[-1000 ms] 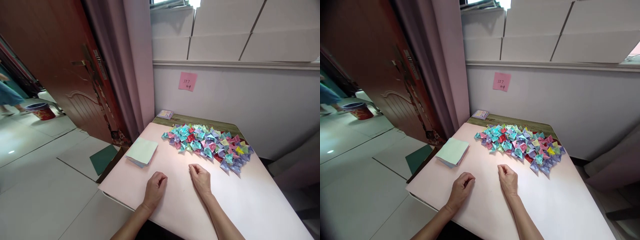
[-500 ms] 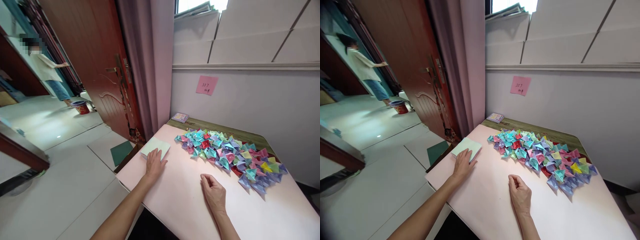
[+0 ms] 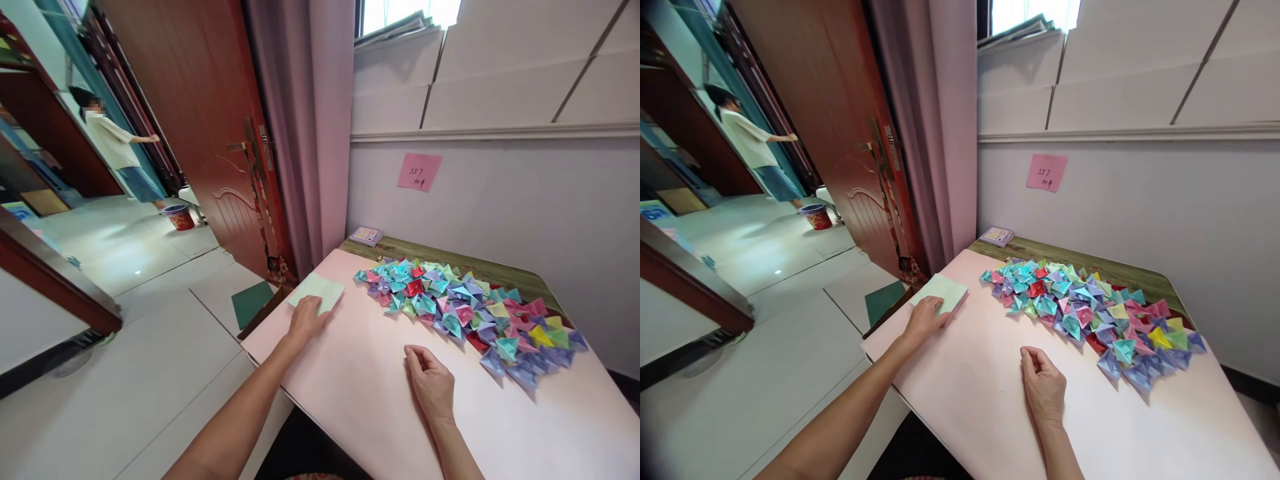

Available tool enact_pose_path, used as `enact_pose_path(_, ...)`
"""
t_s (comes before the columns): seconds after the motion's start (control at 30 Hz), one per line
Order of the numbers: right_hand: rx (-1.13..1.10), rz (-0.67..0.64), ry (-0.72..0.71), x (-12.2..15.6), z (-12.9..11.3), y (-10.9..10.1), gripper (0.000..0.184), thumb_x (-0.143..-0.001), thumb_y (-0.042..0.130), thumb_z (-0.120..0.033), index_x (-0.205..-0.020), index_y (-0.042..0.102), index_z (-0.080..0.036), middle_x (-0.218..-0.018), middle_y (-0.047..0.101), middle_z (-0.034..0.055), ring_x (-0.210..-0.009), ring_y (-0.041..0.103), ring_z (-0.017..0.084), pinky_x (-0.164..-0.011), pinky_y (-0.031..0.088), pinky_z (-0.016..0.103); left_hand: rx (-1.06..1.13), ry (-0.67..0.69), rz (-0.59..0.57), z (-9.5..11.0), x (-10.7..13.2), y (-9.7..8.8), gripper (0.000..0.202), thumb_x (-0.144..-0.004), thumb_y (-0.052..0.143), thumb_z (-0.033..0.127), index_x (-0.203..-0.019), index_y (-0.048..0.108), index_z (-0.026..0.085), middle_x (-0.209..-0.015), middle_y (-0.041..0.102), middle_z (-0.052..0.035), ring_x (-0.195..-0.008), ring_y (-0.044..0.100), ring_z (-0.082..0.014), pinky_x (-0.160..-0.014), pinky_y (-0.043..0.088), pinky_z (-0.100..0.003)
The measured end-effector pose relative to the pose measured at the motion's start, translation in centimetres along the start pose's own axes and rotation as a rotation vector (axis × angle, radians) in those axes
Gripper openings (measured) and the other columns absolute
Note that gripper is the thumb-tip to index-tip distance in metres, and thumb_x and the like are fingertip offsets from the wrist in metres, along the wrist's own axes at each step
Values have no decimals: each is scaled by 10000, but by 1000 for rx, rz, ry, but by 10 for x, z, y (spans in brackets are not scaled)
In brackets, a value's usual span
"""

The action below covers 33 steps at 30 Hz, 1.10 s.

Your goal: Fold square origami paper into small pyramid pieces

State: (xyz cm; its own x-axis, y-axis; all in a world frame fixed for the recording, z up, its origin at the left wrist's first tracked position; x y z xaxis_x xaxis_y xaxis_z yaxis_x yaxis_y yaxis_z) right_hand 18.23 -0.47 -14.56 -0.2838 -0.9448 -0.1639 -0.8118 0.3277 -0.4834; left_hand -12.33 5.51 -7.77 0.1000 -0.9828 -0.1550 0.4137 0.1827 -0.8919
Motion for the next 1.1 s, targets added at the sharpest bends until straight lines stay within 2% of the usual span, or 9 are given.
enact_pose_path(0.1, -17, 4, 3, -1, 0, 0, 390, -808, 566, -539, -868, 732, -192, -750, 744, 47, -663, 660, 210, -631, 465, 271, 26, 38, -66, -6, -2, -3, 545, -618, 751, 279, -1130, 619, 148, -1200, 609, -140, -1150, 526, -327, -954, 392, -382)
enact_pose_path(0.17, -30, 8, -3, -1, 0, 1, 397, -805, 567, -544, -866, 732, -187, -742, 742, 48, -652, 658, 208, -619, 463, 269, 52, 81, -97, -9, -3, -6, 557, -586, 752, 237, -1123, 629, 157, -1205, 610, -131, -1146, 530, -318, -956, 394, -363)
enact_pose_path(0.3, -50, 6, -3, -1, 1, 1, 403, -801, 567, -548, -858, 729, -183, -716, 735, 47, -615, 645, 204, -613, 465, 273, 120, 140, -118, -13, -4, -16, 377, -638, 694, 231, -1012, 684, 187, -1085, 664, -85, -1005, 597, -270, -865, 432, -320)
enact_pose_path(0.4, -61, -6, 22, -1, 2, 1, 385, -795, 576, -538, -865, 726, -190, -717, 731, 40, -611, 644, 203, -631, 469, 278, 179, 136, -86, -13, -5, -21, 207, -713, 619, 245, -888, 718, 198, -993, 695, -60, -894, 620, -229, -789, 437, -294)
enact_pose_path(0.57, -83, -15, 46, -1, 2, 1, 387, -794, 575, -539, -877, 723, -191, -699, 727, 34, -595, 645, 199, -634, 473, 281, 282, 15, 37, -15, -10, -17, 165, -726, 558, 213, -638, 695, 191, -717, 686, -31, -721, 606, -190, -689, 410, -276)
enact_pose_path(0.7, -83, -5, 44, -1, -1, 0, 387, -789, 582, -540, -871, 727, -190, -719, 737, 36, -605, 651, 196, -614, 473, 271, 393, -152, 142, -21, -13, -11, 79, -657, 626, 224, -599, 658, 181, -560, 611, 1, -570, 547, -159, -565, 369, -256)
enact_pose_path(0.9, -88, -2, 44, 0, -2, -1, 375, -789, 587, -529, -859, 726, -188, -698, 733, 36, -623, 660, 200, -621, 475, 271, 601, -279, 190, -26, -15, -9, 193, -558, 742, 318, -565, 615, 173, -535, 580, 15, -513, 495, -125, -505, 345, -233)
enact_pose_path(1.0, -83, -4, 40, 0, -2, 0, 385, -791, 582, -534, -860, 727, -184, -702, 736, 40, -626, 661, 203, -622, 477, 274, 692, -312, 181, -26, -15, -9, 217, -590, 712, 367, -587, 628, 168, -522, 561, 20, -500, 474, -119, -498, 339, -233)
enact_pose_path(1.1, -68, -1, 34, -1, -2, -1, 388, -787, 583, -540, -852, 730, -187, -722, 741, 41, -647, 666, 202, -630, 477, 269, 757, -346, 164, -26, -17, -9, 182, -612, 664, 337, -626, 655, 156, -514, 553, 20, -496, 467, -118, -502, 342, -237)
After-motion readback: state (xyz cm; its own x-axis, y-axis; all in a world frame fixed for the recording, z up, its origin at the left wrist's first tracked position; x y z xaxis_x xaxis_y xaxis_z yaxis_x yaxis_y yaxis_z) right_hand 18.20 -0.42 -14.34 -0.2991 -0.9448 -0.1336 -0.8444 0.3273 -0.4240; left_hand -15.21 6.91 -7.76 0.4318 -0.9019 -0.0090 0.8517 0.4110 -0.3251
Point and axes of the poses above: each hand's wrist, its own x-axis away from the middle knuckle, its own y-axis out of the palm, z = x × y, the point moved 1 cm from there along -x, towards the middle knuckle
